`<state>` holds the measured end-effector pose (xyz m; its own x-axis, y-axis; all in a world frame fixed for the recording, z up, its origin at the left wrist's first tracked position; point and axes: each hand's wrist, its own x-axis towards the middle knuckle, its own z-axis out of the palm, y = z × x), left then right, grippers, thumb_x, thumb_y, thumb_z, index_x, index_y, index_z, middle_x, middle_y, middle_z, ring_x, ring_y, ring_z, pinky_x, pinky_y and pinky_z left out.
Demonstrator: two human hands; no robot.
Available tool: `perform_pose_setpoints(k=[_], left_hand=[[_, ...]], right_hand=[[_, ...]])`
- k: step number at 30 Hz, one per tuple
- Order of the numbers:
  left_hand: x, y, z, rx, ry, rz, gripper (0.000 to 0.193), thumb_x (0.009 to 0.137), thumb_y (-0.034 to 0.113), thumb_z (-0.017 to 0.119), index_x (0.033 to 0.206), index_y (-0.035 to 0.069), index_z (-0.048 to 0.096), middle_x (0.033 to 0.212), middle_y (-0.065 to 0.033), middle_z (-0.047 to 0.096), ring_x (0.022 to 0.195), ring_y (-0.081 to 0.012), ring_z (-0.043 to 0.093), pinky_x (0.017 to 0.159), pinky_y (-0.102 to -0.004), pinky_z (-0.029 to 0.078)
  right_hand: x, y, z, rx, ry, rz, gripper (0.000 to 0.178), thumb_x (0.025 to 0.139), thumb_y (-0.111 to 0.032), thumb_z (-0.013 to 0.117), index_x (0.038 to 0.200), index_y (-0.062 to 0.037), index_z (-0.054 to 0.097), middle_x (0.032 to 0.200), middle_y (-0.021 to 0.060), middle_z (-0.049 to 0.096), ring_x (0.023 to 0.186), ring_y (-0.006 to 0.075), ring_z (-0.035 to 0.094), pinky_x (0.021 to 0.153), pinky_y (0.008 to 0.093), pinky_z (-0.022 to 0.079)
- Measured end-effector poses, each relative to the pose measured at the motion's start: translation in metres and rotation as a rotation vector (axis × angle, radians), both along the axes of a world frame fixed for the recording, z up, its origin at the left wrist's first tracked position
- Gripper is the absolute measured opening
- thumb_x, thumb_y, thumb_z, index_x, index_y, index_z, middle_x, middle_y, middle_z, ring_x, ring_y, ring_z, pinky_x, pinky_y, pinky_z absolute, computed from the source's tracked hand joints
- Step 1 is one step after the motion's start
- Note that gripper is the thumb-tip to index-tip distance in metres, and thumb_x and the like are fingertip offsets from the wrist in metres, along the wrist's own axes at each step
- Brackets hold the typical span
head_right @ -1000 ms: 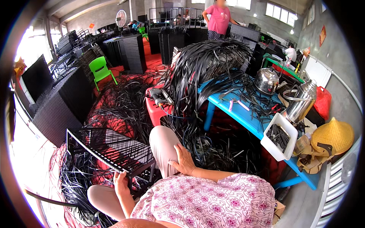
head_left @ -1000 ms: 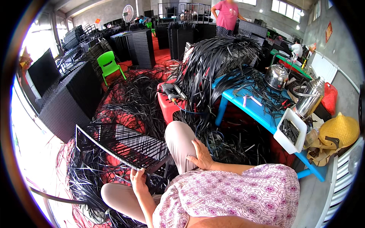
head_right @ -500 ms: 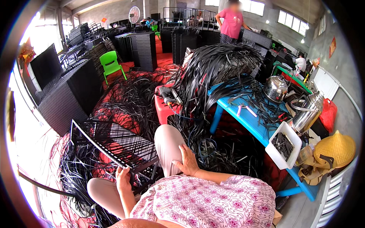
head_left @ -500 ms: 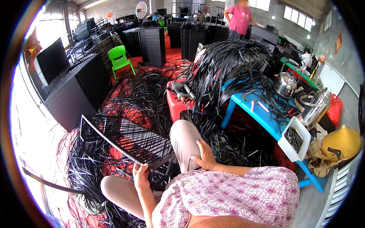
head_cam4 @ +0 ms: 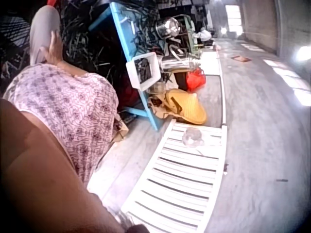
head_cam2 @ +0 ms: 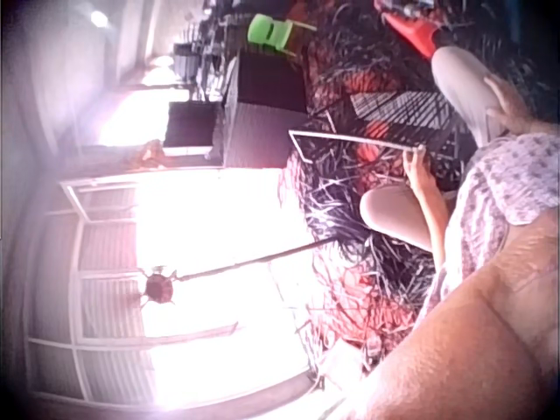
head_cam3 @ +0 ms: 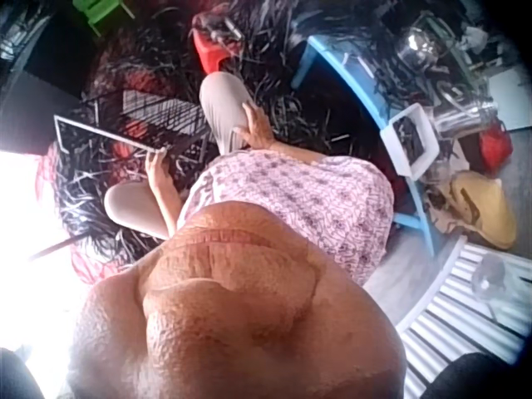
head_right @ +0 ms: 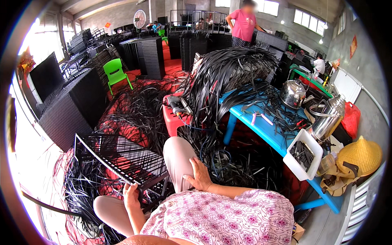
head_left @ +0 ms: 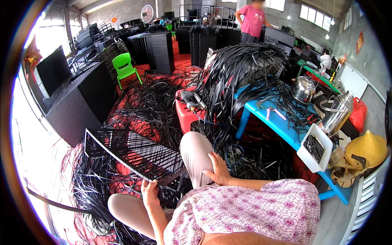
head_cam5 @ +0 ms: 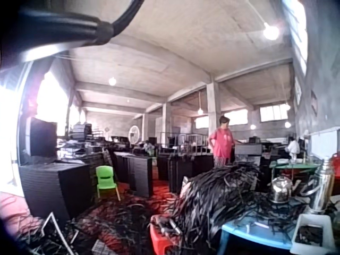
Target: The person weaves black synthetic strips through a metal frame and secures them using a pneumatic stapler.
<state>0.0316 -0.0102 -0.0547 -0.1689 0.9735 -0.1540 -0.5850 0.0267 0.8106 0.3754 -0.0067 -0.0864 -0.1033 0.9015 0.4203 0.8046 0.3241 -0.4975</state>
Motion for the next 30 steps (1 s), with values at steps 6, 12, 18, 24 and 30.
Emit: perform_pose_setpoints(k=[6, 12, 18, 24, 30], left_hand=[[-0.002, 0.0, -0.005, 0.001, 0.0, -0.006, 0.026, 0.079, 0.001, 0.072, 0.103, 0.008, 0.066, 0.091, 0.0012, 0.07, 0.074, -0.0101, 0.062, 0.068, -0.0236, 0.046], [-0.001, 0.0, -0.001, 0.032, 0.001, -0.029, 0.03, 0.081, 0.002, 0.071, 0.111, 0.003, 0.065, 0.098, -0.0041, 0.071, 0.086, -0.0168, 0.068, 0.081, -0.0305, 0.055], [-0.002, -0.001, 0.001, 0.028, 0.0, -0.038, 0.037, 0.081, 0.001, 0.069, 0.117, -0.001, 0.063, 0.102, -0.0074, 0.071, 0.092, -0.0202, 0.069, 0.088, -0.034, 0.056], [0.003, 0.0, 0.008, 0.056, -0.016, -0.051, 0.039, 0.081, 0.0, 0.067, 0.12, -0.003, 0.063, 0.103, -0.0087, 0.071, 0.093, -0.0217, 0.07, 0.09, -0.0357, 0.057], [0.007, 0.001, 0.006, 0.041, 0.009, 0.001, 0.03, 0.083, 0.001, 0.064, 0.113, 0.0, 0.062, 0.096, -0.0068, 0.068, 0.085, -0.0208, 0.069, 0.077, -0.0367, 0.062]], right_hand=[[0.0, -0.001, 0.001, 0.008, 0.004, 0.002, 0.089, 0.09, -0.048, 0.068, 0.153, 0.0006, 0.029, 0.153, 0.0288, 0.035, 0.141, 0.0449, 0.037, 0.116, 0.0522, 0.031], [0.001, 0.0, 0.004, -0.001, -0.002, 0.0, 0.088, 0.091, -0.048, 0.068, 0.153, 0.0011, 0.03, 0.153, 0.0287, 0.035, 0.141, 0.0446, 0.037, 0.116, 0.0517, 0.031], [0.001, 0.0, 0.003, -0.015, 0.006, 0.001, 0.089, 0.091, -0.048, 0.068, 0.154, 0.0011, 0.029, 0.153, 0.0284, 0.035, 0.142, 0.0441, 0.035, 0.117, 0.0517, 0.03], [0.001, 0.0, 0.003, -0.013, 0.026, -0.001, 0.087, 0.09, -0.047, 0.069, 0.152, 0.0016, 0.031, 0.154, 0.0284, 0.035, 0.141, 0.0447, 0.036, 0.117, 0.0508, 0.03], [0.002, 0.001, 0.004, -0.003, 0.024, 0.001, 0.087, 0.091, -0.048, 0.068, 0.152, 0.0021, 0.031, 0.153, 0.0284, 0.036, 0.141, 0.0441, 0.037, 0.117, 0.0502, 0.03]])
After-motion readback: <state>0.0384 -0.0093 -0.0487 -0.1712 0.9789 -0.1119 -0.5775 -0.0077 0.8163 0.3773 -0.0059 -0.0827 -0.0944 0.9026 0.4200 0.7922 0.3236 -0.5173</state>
